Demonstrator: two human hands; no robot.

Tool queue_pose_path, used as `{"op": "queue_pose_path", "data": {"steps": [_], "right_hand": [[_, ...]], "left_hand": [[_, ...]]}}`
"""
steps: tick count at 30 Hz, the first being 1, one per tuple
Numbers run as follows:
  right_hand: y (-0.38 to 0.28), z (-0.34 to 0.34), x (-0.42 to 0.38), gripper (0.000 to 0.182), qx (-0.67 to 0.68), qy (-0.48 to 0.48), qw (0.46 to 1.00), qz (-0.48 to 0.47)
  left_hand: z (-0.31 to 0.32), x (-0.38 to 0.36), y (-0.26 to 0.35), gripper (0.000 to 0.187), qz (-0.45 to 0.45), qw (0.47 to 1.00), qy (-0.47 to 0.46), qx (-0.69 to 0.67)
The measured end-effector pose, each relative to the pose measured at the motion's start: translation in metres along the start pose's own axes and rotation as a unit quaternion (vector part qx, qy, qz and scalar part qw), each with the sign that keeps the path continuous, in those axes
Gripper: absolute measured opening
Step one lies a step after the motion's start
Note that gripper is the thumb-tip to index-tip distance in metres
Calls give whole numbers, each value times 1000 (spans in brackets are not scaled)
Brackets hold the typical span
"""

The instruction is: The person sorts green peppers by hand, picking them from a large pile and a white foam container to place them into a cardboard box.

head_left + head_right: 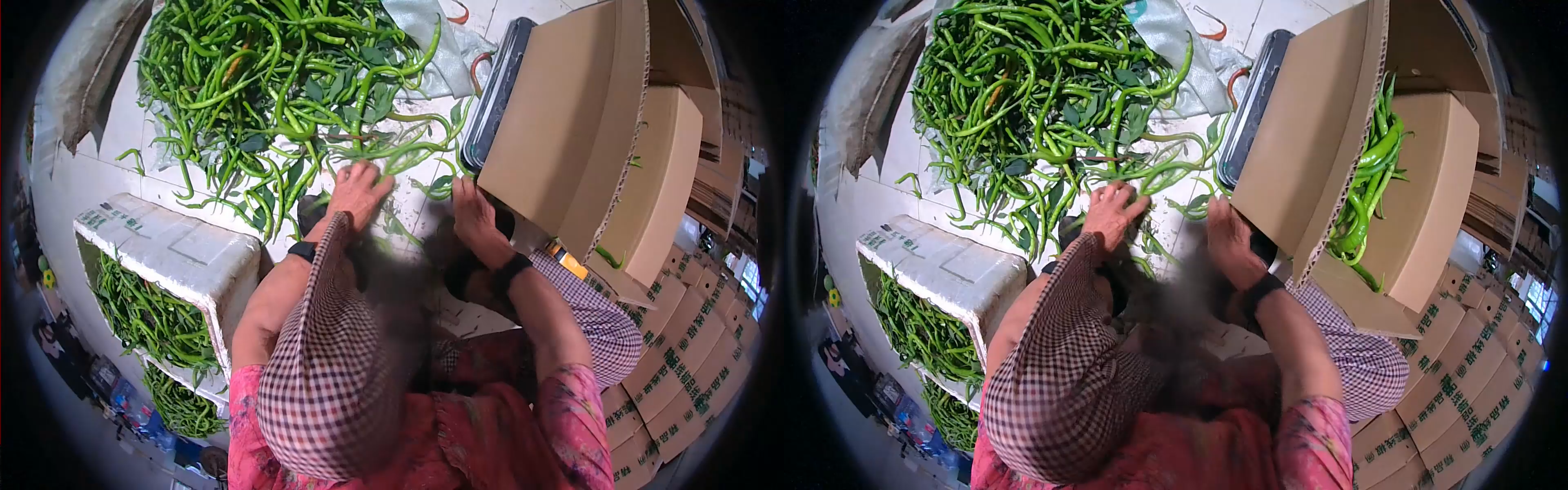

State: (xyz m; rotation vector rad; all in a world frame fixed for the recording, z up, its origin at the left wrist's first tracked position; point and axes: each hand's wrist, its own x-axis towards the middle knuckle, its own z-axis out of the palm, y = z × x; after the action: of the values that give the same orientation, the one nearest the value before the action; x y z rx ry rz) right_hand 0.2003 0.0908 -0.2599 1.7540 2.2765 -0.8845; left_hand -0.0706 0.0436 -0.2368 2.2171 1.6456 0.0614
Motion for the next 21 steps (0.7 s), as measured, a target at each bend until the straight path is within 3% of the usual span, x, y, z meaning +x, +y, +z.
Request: {"op": "queue_pose_path", "data": {"steps": [1, 3, 4, 5, 7, 8, 10, 11, 12, 13, 14, 15, 17, 19, 21], "right_hand": [[6, 13, -4, 34, 0, -5, 1000, 6], [12, 31, -3, 19, 64, -15, 993, 94], [-4, 34, -6, 22, -70, 17, 996, -53], [-16, 34, -8, 22, -69, 14, 996, -50], [-40, 21, -16, 24, 159, -119, 973, -117], [-41, 16, -18, 24, 161, -121, 973, -113], [-37, 12, -12, 23, 422, -223, 877, 51], [-34, 12, -9, 23, 426, -221, 876, 54], [-28, 13, -6, 17, 486, -250, 833, 80], [-28, 10, -6, 13, 543, -277, 786, 106], [-28, 7, -10, 13, 546, -275, 784, 108], [-42, -8, -9, 17, 586, -251, 763, 104], [-63, -28, -10, 24, 628, -227, 738, 99], [-76, -36, -9, 31, 677, -204, 702, 87], [-61, -29, -7, 27, 687, -221, 685, 99]], "left_hand": [[-3, -4, -3, 44, -23, 1000, -20, -8], [2, -13, -13, 40, -65, 997, 38, -24], [4, -17, -19, 40, -85, 993, 69, -45], [6, -24, -27, 46, -98, 988, 71, -92], [-12, -33, -32, 52, -109, 969, 118, -188], [-13, -39, -31, 54, -149, 946, 138, -254], [-15, -48, -35, 52, -157, 918, 184, -315], [-15, -52, -36, 49, -166, 906, 187, -341], [-8, -55, -38, 49, -164, 907, 184, -341], [2, -58, -39, 40, -203, 862, 181, -428], [12, -61, -39, 30, -239, 808, 174, -509], [11, -59, -38, 30, -239, 810, 172, -508], [9, -52, -33, 17, -396, 663, 173, -612], [6, -47, -39, 21, -414, 669, 164, -596], [-11, -41, -30, 33, -337, 519, 188, -763]]}}
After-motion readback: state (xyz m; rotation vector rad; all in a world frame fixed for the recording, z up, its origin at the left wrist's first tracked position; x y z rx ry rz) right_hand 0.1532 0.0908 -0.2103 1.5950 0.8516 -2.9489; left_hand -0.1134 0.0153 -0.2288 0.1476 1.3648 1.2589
